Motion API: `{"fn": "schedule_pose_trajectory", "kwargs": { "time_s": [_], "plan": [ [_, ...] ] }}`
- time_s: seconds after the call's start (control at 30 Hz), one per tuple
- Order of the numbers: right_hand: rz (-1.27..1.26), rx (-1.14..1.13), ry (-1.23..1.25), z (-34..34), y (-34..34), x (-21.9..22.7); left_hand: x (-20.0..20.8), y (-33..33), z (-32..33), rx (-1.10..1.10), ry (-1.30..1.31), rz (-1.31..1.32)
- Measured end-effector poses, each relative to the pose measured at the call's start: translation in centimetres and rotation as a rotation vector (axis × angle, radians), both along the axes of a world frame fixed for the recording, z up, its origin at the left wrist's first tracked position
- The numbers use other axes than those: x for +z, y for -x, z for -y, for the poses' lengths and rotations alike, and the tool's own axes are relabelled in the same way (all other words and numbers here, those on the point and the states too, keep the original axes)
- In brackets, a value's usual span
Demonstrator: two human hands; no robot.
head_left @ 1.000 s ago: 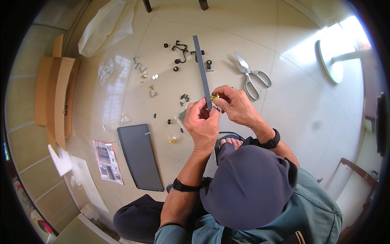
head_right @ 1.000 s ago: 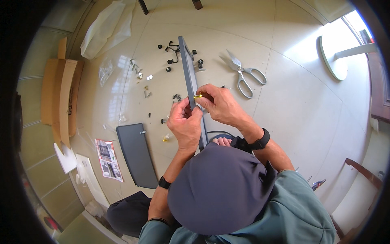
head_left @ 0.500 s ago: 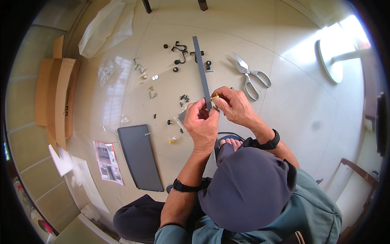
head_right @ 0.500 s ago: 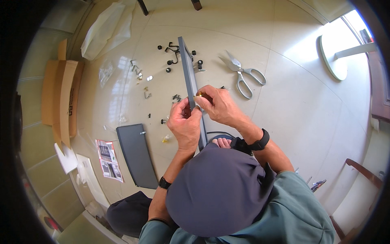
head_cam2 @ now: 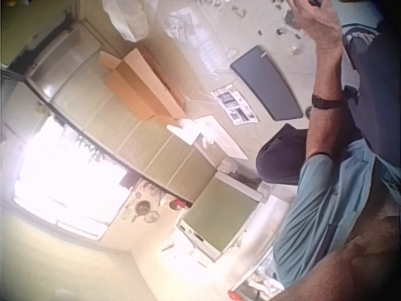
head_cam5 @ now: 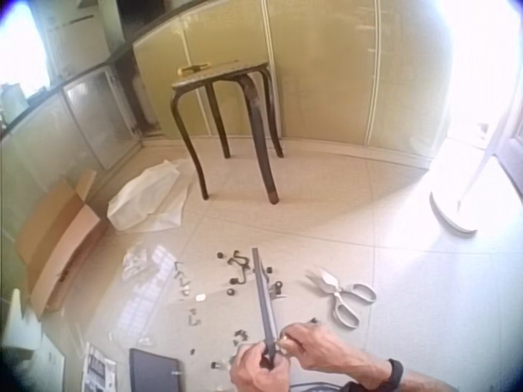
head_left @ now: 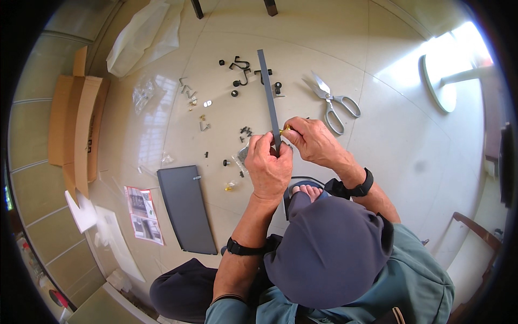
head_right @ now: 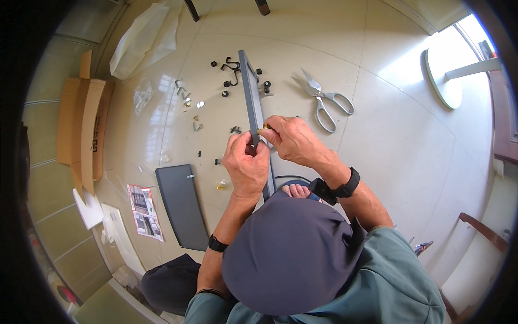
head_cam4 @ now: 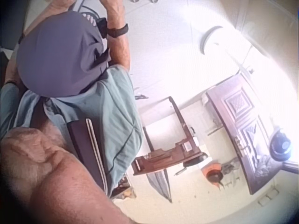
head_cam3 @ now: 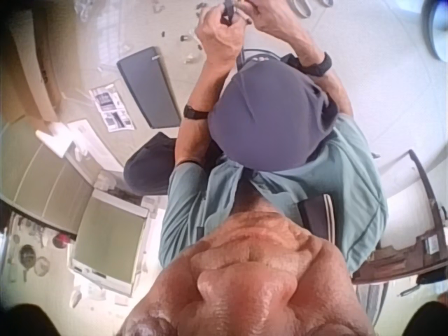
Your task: The person fits a textured mesh panel into a rectangular frame, removes it, and uses shears to cut small yellow components from a plastic strip while seated on the floor.
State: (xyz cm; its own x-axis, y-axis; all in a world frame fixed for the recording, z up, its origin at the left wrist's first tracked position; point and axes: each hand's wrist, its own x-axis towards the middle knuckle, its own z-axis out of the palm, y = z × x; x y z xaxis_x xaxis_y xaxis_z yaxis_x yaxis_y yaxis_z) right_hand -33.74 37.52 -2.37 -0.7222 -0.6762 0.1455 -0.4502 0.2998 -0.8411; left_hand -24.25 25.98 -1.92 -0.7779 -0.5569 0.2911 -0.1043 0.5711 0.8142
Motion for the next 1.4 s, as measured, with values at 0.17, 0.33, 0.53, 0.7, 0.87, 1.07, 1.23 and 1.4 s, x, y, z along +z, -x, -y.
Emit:
{"fn": "schedule_pose_trajectory", "kwargs": {
  "time_s": [0.17,0.33,0.53,0.7,0.87,1.07,1.23,1.4],
  "plan": [
    [0.065,0.008,-0.095,0.1,-0.1,0.3,-0.5,0.1,-0.2,0.01,0.004,-0.023],
    [0.064,-0.014,-0.039,0.9,-0.6,0.0,-0.4,0.0,-0.3,0.006,-0.032,-0.019],
    [0.239,-0.124,-0.179,-0.2,0.1,1.2,0.3,1.0,-1.0,0.035,-0.023,-0.092],
    [0.072,-0.001,-0.064,0.9,-1.0,-0.1,-0.3,-0.1,-0.5,0.092,-0.099,-0.049],
    [0.106,-0.101,-0.115,0.3,-0.4,-1.3,-0.5,0.5,-1.2,0.095,-0.123,-0.13],
    [0.505,-0.19,-0.261,1.6,-1.1,0.4,-0.8,-0.3,-0.7,0.112,-0.129,-0.092],
    [0.281,-0.177,-0.062,0.6,-1.0,-0.3,-0.2,0.0,-1.4,0.096,-0.204,-0.082],
    [0.322,-0.207,-0.113,0.3,-0.4,0.0,0.0,0.4,-1.2,0.042,-0.113,-0.118]
  ]
}}
